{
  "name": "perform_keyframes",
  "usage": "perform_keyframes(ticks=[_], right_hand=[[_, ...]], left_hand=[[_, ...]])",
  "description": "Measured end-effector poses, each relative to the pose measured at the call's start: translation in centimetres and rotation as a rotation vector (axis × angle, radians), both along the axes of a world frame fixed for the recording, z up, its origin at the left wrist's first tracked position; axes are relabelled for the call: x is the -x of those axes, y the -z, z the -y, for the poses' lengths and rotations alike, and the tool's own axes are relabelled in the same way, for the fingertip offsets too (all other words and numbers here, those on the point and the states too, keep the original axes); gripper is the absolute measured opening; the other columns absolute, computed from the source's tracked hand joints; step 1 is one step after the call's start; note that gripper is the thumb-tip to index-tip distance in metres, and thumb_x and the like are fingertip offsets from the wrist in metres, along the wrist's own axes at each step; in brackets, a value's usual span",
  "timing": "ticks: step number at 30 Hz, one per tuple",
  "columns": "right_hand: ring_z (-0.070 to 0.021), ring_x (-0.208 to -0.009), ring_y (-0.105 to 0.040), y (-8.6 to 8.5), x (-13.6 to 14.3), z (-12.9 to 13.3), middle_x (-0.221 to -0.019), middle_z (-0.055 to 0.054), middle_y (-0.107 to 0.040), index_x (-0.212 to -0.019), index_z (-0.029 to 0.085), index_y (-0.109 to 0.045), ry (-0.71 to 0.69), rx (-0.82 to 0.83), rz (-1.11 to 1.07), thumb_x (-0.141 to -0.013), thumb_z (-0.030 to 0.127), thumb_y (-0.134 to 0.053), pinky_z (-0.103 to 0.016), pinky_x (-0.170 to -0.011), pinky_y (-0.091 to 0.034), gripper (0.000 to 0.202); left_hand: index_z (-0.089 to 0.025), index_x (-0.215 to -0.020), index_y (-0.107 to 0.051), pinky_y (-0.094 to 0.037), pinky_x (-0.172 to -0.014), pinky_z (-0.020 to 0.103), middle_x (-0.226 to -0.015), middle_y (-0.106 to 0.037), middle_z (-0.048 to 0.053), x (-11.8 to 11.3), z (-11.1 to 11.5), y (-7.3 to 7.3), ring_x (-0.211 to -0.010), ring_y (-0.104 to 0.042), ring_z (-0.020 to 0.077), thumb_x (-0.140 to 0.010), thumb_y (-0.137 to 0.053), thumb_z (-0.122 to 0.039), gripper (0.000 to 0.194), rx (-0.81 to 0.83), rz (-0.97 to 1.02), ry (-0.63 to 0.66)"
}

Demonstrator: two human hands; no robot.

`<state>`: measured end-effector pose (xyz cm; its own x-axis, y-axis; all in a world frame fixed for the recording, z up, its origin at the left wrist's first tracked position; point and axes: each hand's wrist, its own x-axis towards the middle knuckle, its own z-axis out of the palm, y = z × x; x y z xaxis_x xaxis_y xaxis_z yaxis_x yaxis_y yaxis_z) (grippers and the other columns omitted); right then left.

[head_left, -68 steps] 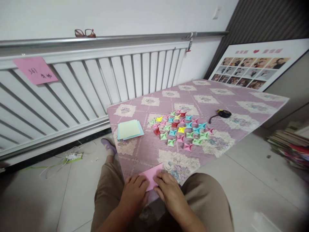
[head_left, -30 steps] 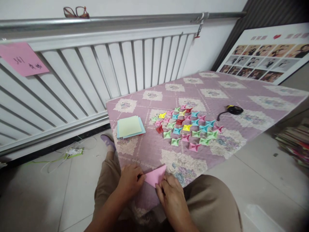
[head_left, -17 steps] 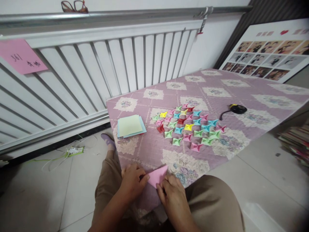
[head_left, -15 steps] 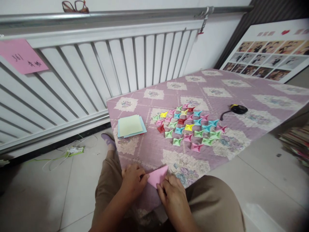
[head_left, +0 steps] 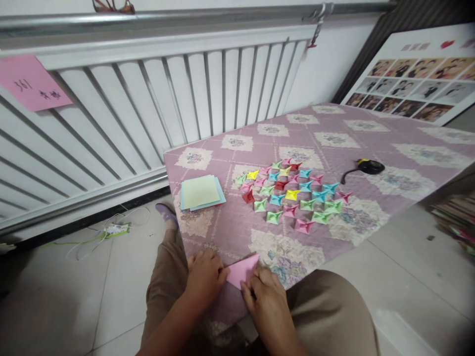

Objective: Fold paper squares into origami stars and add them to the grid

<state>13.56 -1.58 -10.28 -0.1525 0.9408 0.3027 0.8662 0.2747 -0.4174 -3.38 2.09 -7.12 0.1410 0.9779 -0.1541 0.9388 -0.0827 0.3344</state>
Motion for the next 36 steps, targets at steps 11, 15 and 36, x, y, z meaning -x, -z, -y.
perform_keyframes(ticks=[11, 15, 36], right_hand=[[-0.0202, -0.072, -0.048, -0.1, 0.0, -0.1, -0.074, -0.005, -0.054, -0.061, 0.021, -0.054, 0.009, 0.032, 0.044, -0.082, 0.02, -0.057, -0.032, -0.067, -0.038, 0.021], [-0.0202, -0.072, -0.048, -0.1, 0.0, -0.2, -0.073, -0.004, -0.053, -0.061, 0.021, -0.053, 0.015, 0.04, 0.064, -0.082, 0.021, -0.058, -0.032, -0.067, -0.038, 0.022], [-0.0219, -0.083, -0.052, 0.6, -0.3, 0.4, -0.089, -0.006, -0.059, -0.09, 0.021, -0.062, -0.072, -0.097, 0.031, -0.091, 0.024, -0.048, -0.035, -0.073, -0.041, 0.015]], left_hand=[[-0.021, -0.074, -0.063, -0.031, -0.082, 0.043, -0.088, -0.061, 0.003, -0.1, -0.2, -0.1, -0.089, -0.053, 0.0243, -0.086, -0.056, -0.036, 0.021, -0.014, -0.044, 0.034], [-0.02, -0.075, -0.064, -0.031, -0.082, 0.043, -0.089, -0.062, 0.004, -0.2, -0.3, -0.4, -0.09, -0.053, 0.0248, -0.086, -0.055, -0.036, 0.022, -0.002, -0.069, 0.038], [-0.021, -0.082, -0.059, -0.029, -0.08, 0.036, -0.089, -0.061, 0.0, 1.2, -0.1, 0.7, -0.09, -0.052, 0.0212, -0.085, -0.06, -0.033, 0.013, -0.088, 0.022, 0.079]])
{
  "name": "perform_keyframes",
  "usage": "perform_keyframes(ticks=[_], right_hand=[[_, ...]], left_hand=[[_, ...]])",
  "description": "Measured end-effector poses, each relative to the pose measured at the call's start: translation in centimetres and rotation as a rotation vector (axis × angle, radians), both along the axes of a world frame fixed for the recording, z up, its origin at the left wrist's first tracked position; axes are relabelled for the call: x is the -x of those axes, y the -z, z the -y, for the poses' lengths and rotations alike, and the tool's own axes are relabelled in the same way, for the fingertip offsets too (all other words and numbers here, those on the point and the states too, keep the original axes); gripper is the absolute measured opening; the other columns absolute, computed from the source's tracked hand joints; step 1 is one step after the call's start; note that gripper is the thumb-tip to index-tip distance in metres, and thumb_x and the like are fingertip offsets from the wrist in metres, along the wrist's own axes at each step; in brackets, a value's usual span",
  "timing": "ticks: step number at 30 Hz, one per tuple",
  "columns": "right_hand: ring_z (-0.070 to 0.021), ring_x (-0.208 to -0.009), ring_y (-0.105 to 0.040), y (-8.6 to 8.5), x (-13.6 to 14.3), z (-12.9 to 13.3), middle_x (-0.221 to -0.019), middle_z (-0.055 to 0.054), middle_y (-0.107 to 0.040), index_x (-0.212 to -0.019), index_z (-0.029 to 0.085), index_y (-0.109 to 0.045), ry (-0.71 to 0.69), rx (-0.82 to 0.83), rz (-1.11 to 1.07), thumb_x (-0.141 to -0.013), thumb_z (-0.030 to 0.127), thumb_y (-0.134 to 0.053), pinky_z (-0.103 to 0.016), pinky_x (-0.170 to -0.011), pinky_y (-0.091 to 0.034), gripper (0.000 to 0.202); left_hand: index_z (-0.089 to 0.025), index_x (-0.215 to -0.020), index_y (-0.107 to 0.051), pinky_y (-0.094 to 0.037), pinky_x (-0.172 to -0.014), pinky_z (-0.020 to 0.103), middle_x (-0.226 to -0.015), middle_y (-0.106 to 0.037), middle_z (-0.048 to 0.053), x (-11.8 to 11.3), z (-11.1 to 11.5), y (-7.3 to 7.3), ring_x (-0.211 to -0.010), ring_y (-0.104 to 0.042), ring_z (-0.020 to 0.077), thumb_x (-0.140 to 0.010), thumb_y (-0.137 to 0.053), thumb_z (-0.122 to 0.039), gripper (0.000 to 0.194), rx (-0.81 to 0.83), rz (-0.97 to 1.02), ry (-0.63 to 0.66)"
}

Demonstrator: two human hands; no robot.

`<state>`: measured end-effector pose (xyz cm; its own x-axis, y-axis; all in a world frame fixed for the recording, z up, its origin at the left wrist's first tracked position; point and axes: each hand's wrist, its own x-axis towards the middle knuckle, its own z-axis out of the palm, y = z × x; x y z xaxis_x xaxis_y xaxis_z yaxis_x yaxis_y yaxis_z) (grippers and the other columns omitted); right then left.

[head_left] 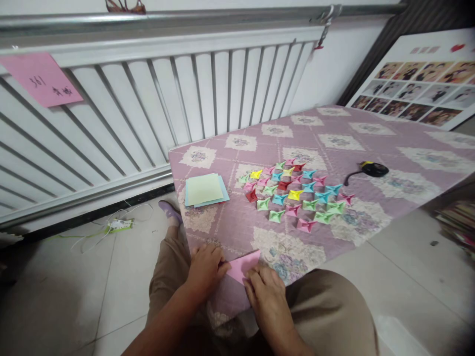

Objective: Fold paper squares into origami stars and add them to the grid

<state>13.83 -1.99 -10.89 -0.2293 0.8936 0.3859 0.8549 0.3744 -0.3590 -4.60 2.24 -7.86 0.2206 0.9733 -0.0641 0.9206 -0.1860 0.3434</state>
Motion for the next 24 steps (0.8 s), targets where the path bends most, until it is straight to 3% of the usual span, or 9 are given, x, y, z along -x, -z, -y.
perform_keyframes(ticks=[3, 8, 13, 15, 20, 24], right_hand=[[-0.0211, -0.091, -0.052, -0.1, -0.2, 0.1, -0.097, -0.006, -0.061, -0.107, 0.024, -0.062, -0.106, -0.029, 0.031, -0.09, 0.017, -0.049, -0.035, -0.08, -0.041, 0.022], [-0.0192, -0.088, -0.053, -0.3, -0.4, 0.0, -0.095, -0.004, -0.064, -0.108, 0.025, -0.062, -0.213, -0.043, 0.101, -0.086, 0.011, -0.056, -0.034, -0.081, -0.04, 0.027], [-0.0199, -0.087, -0.054, -0.2, -0.4, 0.0, -0.093, -0.003, -0.065, -0.107, 0.024, -0.063, -0.208, -0.049, 0.151, -0.082, 0.01, -0.061, -0.035, -0.082, -0.04, 0.029], [-0.0202, -0.088, -0.054, -0.2, -0.5, 0.2, -0.093, -0.003, -0.065, -0.107, 0.023, -0.064, -0.216, -0.063, 0.17, -0.082, 0.01, -0.062, -0.035, -0.082, -0.041, 0.028], [-0.0214, -0.093, -0.054, -0.1, -0.5, 1.0, -0.102, -0.005, -0.065, -0.114, 0.024, -0.061, -0.223, -0.088, 0.204, -0.079, 0.015, -0.066, -0.038, -0.088, -0.04, 0.036], [-0.024, -0.1, -0.054, 0.3, -0.7, 1.4, -0.109, -0.005, -0.065, -0.117, 0.026, -0.06, -0.225, -0.085, 0.206, -0.078, 0.018, -0.066, -0.04, -0.092, -0.039, 0.041]], left_hand=[[-0.02, -0.081, -0.059, -0.03, -0.082, 0.035, -0.089, -0.061, 0.001, 0.6, -0.2, 0.1, -0.09, -0.052, 0.0204, -0.086, -0.06, -0.032, 0.013, -0.021, 0.002, 0.048], [-0.02, -0.084, -0.059, -0.03, -0.084, 0.035, -0.092, -0.06, 0.001, 0.9, -0.5, 0.4, -0.093, -0.05, 0.0194, -0.088, -0.058, -0.031, 0.012, -0.098, -0.055, 0.19], [-0.021, -0.095, -0.059, -0.031, -0.083, 0.034, -0.096, -0.059, 0.003, 0.9, 0.0, 0.1, -0.092, -0.048, 0.0183, -0.095, -0.046, -0.022, 0.013, -0.248, -0.162, 0.6], [-0.021, -0.103, -0.058, -0.032, -0.081, 0.034, -0.096, -0.06, 0.003, 1.1, 0.5, -0.3, -0.091, -0.049, 0.0183, -0.096, -0.042, -0.021, 0.017, -0.286, -0.187, 0.706], [-0.021, -0.122, -0.049, -0.032, -0.083, 0.036, -0.112, -0.059, 0.006, 2.1, 2.1, -1.0, -0.1, -0.05, 0.0196, -0.098, -0.039, -0.024, 0.027, -0.282, -0.221, 0.696], [-0.022, -0.126, -0.048, -0.031, -0.088, 0.036, -0.123, -0.056, 0.007, 2.7, 2.9, -0.6, -0.11, -0.047, 0.0195, -0.098, -0.038, -0.026, 0.029, -0.26, -0.218, 0.628]])
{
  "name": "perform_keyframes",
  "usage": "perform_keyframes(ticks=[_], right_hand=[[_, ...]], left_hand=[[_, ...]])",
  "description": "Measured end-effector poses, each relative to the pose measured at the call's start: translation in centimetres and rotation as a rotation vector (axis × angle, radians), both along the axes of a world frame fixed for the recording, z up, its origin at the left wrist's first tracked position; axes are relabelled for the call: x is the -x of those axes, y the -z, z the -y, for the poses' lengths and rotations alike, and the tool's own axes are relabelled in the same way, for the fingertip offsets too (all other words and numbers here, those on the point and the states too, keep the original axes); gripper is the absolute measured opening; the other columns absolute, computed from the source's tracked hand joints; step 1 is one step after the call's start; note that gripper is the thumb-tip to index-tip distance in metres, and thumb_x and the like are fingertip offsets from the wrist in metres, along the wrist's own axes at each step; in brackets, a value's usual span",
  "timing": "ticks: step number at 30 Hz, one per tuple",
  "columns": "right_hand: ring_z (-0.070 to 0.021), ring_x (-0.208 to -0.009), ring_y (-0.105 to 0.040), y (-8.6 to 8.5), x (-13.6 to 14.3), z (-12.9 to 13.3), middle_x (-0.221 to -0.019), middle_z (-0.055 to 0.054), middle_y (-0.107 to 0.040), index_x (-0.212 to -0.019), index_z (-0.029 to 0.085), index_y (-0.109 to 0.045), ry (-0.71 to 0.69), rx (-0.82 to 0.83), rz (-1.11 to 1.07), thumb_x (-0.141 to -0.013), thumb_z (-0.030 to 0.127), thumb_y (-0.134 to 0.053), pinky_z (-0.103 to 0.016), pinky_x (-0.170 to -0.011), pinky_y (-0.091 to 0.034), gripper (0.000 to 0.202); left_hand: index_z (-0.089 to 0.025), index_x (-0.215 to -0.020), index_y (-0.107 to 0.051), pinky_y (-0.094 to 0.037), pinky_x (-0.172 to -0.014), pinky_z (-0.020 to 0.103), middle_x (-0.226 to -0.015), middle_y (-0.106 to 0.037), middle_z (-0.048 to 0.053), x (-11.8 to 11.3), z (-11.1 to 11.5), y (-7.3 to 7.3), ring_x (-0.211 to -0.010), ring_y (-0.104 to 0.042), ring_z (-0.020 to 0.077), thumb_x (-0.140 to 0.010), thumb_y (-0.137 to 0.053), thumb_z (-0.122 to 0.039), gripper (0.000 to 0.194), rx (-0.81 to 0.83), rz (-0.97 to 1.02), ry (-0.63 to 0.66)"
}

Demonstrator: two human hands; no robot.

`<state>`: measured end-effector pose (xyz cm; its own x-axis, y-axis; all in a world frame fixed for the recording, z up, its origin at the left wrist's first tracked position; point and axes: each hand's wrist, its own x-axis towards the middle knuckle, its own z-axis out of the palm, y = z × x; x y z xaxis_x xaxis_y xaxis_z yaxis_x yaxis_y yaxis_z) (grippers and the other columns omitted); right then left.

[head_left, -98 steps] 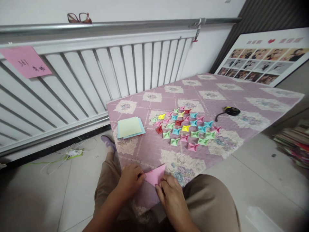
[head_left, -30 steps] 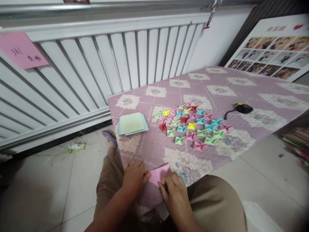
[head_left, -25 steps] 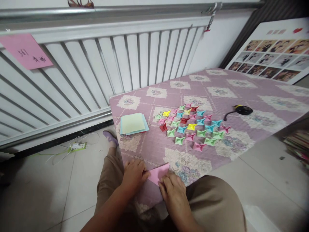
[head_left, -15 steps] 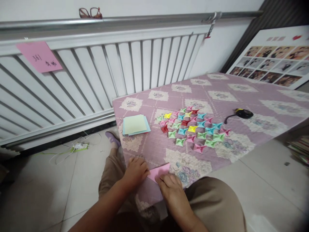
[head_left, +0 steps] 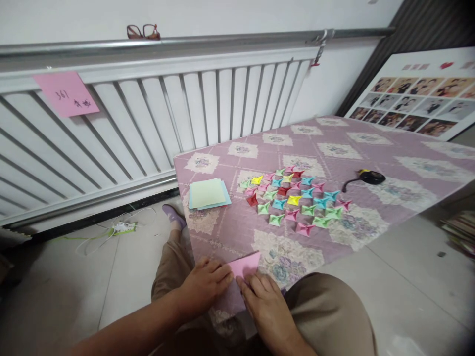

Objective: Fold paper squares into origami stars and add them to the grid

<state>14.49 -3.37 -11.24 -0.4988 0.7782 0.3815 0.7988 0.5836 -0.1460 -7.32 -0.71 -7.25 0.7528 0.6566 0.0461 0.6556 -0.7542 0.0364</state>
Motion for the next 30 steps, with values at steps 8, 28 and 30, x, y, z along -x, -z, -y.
perform_keyframes(ticks=[8, 28, 30], right_hand=[[-0.0199, -0.115, -0.052, 1.5, -1.6, 0.8, -0.119, -0.002, -0.064, -0.121, 0.025, -0.058, -0.031, -0.049, -0.051, -0.087, 0.012, -0.046, -0.04, -0.101, -0.034, 0.038], [-0.0189, -0.112, -0.055, 0.2, -2.3, 1.2, -0.114, -0.003, -0.067, -0.111, 0.022, -0.063, -0.025, -0.126, 0.016, -0.085, 0.006, -0.04, -0.037, -0.096, -0.041, 0.037], [-0.0193, -0.112, -0.056, 0.2, -2.1, 1.3, -0.114, -0.003, -0.067, -0.11, 0.021, -0.063, -0.004, -0.124, 0.014, -0.084, 0.005, -0.04, -0.037, -0.095, -0.042, 0.038]], left_hand=[[-0.024, -0.126, -0.049, -0.032, -0.09, 0.038, -0.124, -0.057, 0.007, 1.1, 0.9, 1.0, -0.113, -0.048, 0.0211, -0.094, -0.048, -0.023, 0.032, 0.001, -0.057, -0.202], [-0.019, -0.113, -0.06, -0.034, -0.095, 0.042, -0.122, -0.057, 0.01, -2.8, 1.8, 0.5, -0.111, -0.049, 0.0252, -0.092, -0.046, -0.016, 0.026, -0.039, -0.003, -0.411], [-0.019, -0.123, -0.054, -0.034, -0.097, 0.041, -0.127, -0.056, 0.009, -4.1, 2.1, 1.1, -0.115, -0.048, 0.0252, -0.093, -0.046, -0.02, 0.032, -0.016, 0.046, -0.38]])
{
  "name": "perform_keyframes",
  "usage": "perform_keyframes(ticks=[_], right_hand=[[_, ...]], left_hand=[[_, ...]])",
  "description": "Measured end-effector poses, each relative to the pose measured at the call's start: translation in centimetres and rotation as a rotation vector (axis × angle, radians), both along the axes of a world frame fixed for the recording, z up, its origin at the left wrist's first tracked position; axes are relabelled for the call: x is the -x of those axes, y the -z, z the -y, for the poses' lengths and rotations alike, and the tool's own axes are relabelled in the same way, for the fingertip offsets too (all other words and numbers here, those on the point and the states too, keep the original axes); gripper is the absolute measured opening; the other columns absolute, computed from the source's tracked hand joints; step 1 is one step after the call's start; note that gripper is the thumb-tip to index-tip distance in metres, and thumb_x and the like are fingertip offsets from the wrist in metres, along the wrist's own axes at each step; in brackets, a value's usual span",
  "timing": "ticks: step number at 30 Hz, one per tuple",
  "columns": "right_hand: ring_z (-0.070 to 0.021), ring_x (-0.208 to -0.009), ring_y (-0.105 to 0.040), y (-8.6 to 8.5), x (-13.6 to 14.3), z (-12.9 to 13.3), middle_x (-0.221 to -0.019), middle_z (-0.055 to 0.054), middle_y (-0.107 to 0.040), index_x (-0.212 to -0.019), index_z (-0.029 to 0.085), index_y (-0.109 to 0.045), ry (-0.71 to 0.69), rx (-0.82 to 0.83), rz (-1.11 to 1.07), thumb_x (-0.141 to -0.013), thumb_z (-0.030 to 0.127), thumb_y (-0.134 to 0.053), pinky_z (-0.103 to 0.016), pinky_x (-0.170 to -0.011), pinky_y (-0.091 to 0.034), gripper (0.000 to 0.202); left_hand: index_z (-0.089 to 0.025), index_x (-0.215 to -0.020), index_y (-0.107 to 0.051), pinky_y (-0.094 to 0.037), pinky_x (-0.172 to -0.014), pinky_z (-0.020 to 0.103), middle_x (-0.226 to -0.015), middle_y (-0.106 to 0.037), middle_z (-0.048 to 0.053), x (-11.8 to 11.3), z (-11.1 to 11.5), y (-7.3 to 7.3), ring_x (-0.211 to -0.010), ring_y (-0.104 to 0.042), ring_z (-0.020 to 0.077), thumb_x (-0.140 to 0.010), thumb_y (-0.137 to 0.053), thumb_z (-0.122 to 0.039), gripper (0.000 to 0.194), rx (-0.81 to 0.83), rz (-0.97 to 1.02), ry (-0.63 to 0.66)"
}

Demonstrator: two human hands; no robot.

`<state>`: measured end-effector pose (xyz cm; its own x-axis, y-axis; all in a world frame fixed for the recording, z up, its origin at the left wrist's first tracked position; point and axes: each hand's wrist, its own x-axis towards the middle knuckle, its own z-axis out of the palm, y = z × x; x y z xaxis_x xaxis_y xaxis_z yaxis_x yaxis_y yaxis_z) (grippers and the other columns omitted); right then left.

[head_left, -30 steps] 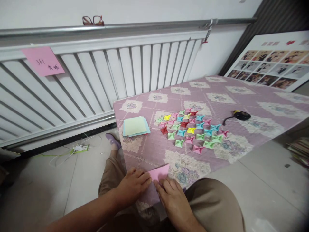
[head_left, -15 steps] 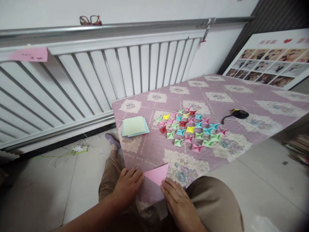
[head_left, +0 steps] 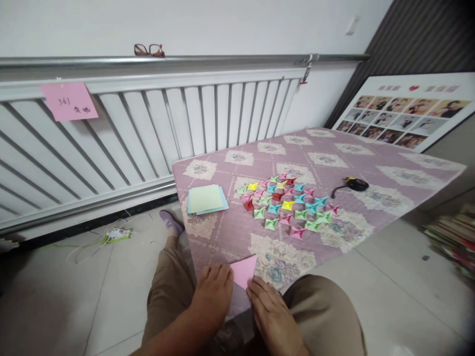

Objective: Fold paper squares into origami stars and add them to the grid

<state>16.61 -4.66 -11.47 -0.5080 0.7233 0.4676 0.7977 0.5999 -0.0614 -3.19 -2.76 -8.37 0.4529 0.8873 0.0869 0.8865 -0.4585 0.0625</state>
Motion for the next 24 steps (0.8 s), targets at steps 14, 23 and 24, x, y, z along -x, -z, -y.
perform_keyframes(ticks=[14, 23, 24], right_hand=[[-0.0213, -0.085, -0.062, -2.1, 1.3, 0.1, -0.09, -0.006, -0.065, -0.098, 0.02, -0.062, 0.138, 0.184, -0.248, -0.084, 0.014, -0.054, -0.036, -0.078, -0.05, 0.017], [-0.0226, -0.087, -0.059, -3.6, 3.1, -3.1, -0.089, -0.006, -0.064, -0.089, 0.02, -0.066, 0.184, 0.411, -0.036, -0.077, 0.013, -0.066, -0.032, -0.078, -0.047, 0.014], [-0.0228, -0.087, -0.06, -3.6, 3.1, -3.2, -0.089, -0.007, -0.065, -0.088, 0.019, -0.067, 0.178, 0.398, 0.011, -0.078, 0.013, -0.065, -0.032, -0.078, -0.047, 0.012]], left_hand=[[-0.025, -0.129, -0.049, -0.031, -0.105, 0.042, -0.134, -0.05, 0.003, 0.4, 0.0, 1.8, -0.124, -0.041, 0.0234, -0.09, -0.05, -0.029, 0.039, 0.092, 0.207, -0.048], [-0.022, -0.124, -0.054, -0.032, -0.105, 0.044, -0.128, -0.055, 0.005, 0.5, 0.4, 1.8, -0.12, -0.045, 0.0238, -0.081, -0.049, -0.014, 0.044, 0.019, 0.388, -0.078], [-0.021, -0.125, -0.053, -0.032, -0.105, 0.045, -0.129, -0.055, 0.005, 0.6, 0.4, 2.0, -0.12, -0.044, 0.0244, -0.08, -0.048, -0.014, 0.045, 0.014, 0.403, -0.076]])
